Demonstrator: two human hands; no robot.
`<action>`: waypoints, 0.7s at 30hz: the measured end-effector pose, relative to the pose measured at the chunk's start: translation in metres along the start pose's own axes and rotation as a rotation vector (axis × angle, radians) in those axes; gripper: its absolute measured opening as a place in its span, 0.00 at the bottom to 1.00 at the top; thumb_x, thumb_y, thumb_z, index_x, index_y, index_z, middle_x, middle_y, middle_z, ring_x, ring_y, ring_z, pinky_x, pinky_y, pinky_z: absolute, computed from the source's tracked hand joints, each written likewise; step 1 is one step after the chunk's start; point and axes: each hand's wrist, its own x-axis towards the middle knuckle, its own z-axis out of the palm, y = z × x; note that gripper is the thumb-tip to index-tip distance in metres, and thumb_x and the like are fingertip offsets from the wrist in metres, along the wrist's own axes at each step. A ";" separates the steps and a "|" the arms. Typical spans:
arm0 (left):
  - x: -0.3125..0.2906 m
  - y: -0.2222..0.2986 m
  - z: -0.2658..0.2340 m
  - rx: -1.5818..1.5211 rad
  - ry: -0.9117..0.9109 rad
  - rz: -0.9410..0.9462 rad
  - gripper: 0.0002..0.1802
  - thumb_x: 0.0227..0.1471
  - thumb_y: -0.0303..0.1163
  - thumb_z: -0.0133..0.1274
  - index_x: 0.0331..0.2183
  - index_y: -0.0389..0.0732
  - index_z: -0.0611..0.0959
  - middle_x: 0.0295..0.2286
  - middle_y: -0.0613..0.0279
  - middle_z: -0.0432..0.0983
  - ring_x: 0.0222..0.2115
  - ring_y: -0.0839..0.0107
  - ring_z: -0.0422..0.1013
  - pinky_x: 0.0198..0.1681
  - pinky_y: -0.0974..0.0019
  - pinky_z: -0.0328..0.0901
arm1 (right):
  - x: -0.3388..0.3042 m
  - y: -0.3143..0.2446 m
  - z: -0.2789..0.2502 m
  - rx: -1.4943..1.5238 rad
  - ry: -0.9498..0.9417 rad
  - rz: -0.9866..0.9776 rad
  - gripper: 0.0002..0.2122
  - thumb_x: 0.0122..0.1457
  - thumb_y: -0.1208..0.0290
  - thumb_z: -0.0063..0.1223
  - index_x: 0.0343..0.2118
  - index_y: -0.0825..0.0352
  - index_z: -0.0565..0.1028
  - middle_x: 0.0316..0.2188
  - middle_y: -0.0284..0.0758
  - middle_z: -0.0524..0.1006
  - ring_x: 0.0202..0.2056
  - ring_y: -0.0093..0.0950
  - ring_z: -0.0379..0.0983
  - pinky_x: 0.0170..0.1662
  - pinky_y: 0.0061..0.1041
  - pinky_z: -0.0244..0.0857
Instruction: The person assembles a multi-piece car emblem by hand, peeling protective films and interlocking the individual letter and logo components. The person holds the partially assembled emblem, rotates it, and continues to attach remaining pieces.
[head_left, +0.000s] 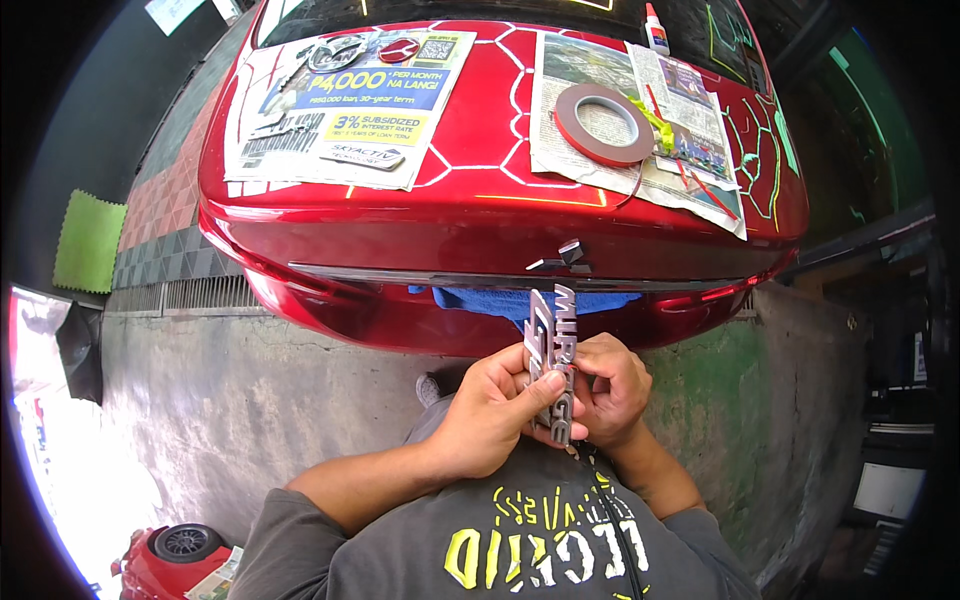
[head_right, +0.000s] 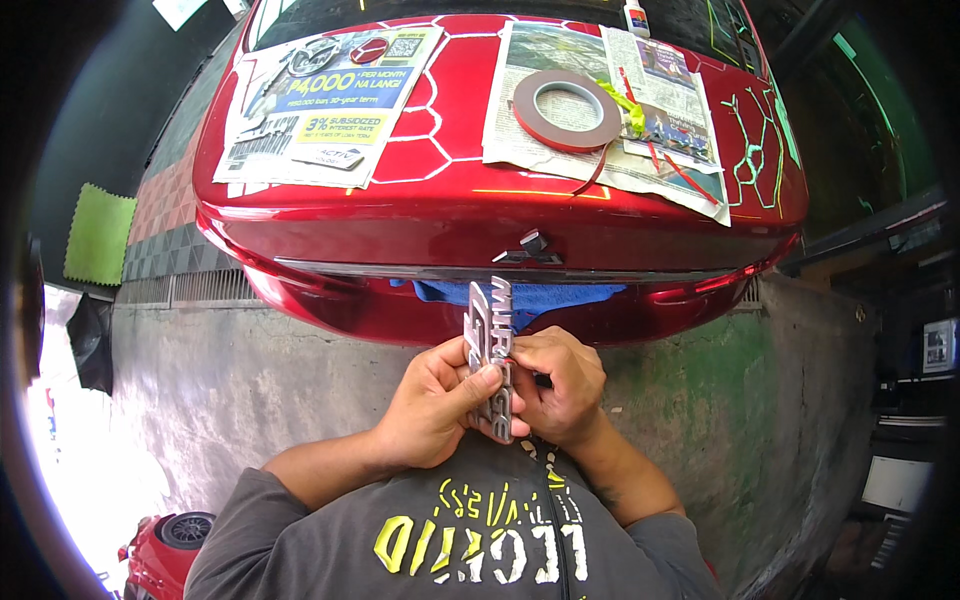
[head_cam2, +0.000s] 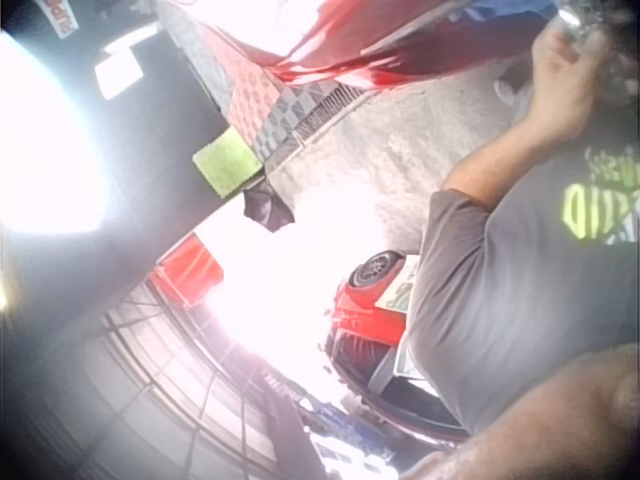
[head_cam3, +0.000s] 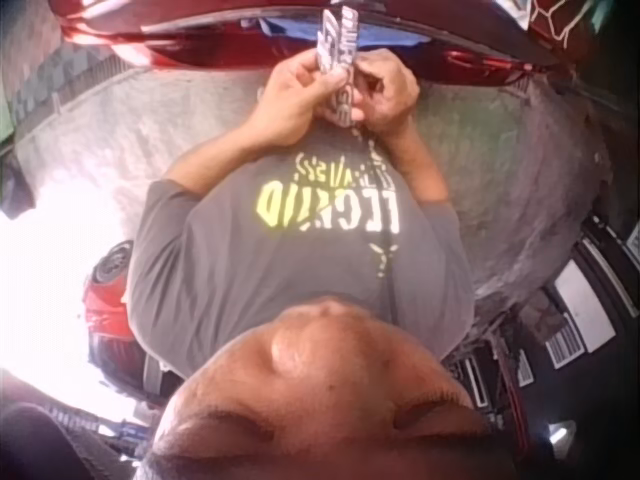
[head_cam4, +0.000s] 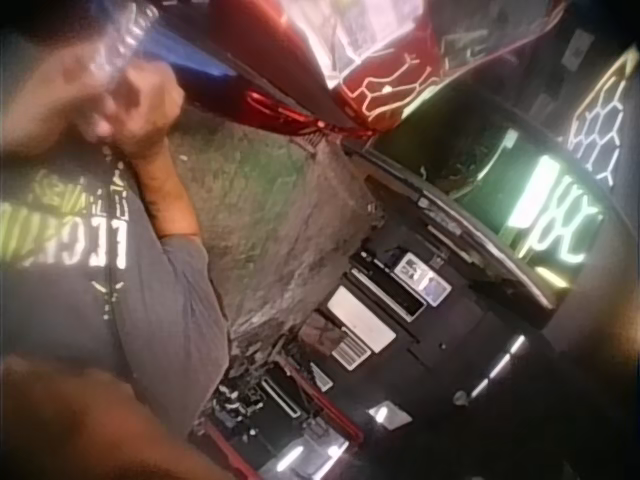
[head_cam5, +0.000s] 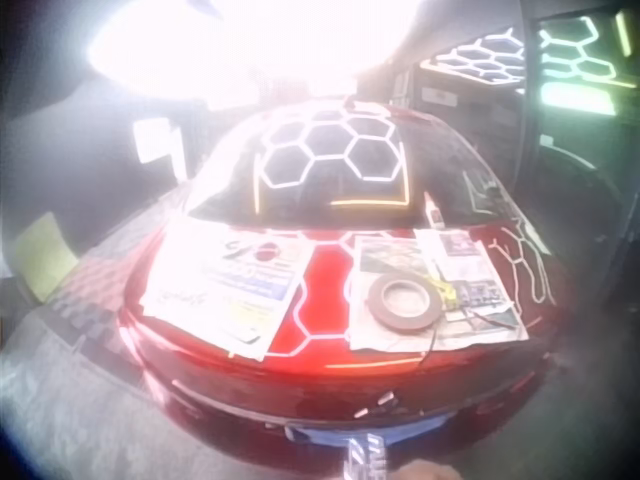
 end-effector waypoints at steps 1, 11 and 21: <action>0.000 0.000 0.001 -0.023 -0.010 0.000 0.13 0.66 0.31 0.49 0.50 0.38 0.70 0.36 0.53 0.79 0.34 0.59 0.82 0.37 0.56 0.81 | -0.002 0.001 0.000 0.015 0.016 0.005 0.13 0.49 0.86 0.63 0.36 0.68 0.72 0.29 0.41 0.82 0.26 0.35 0.79 0.29 0.31 0.72; -0.001 -0.007 0.001 -0.178 -0.056 -0.010 0.13 0.65 0.30 0.50 0.50 0.39 0.71 0.38 0.58 0.77 0.38 0.65 0.80 0.38 0.53 0.81 | -0.009 0.002 -0.006 0.116 0.011 0.078 0.13 0.51 0.87 0.63 0.35 0.67 0.72 0.28 0.40 0.81 0.27 0.33 0.78 0.29 0.28 0.71; -0.004 -0.002 0.007 -0.043 -0.006 0.052 0.13 0.65 0.31 0.50 0.49 0.38 0.72 0.38 0.56 0.79 0.37 0.64 0.81 0.40 0.56 0.80 | -0.004 0.005 -0.009 0.075 0.010 -0.015 0.11 0.55 0.83 0.63 0.37 0.66 0.73 0.29 0.38 0.81 0.26 0.32 0.77 0.28 0.28 0.69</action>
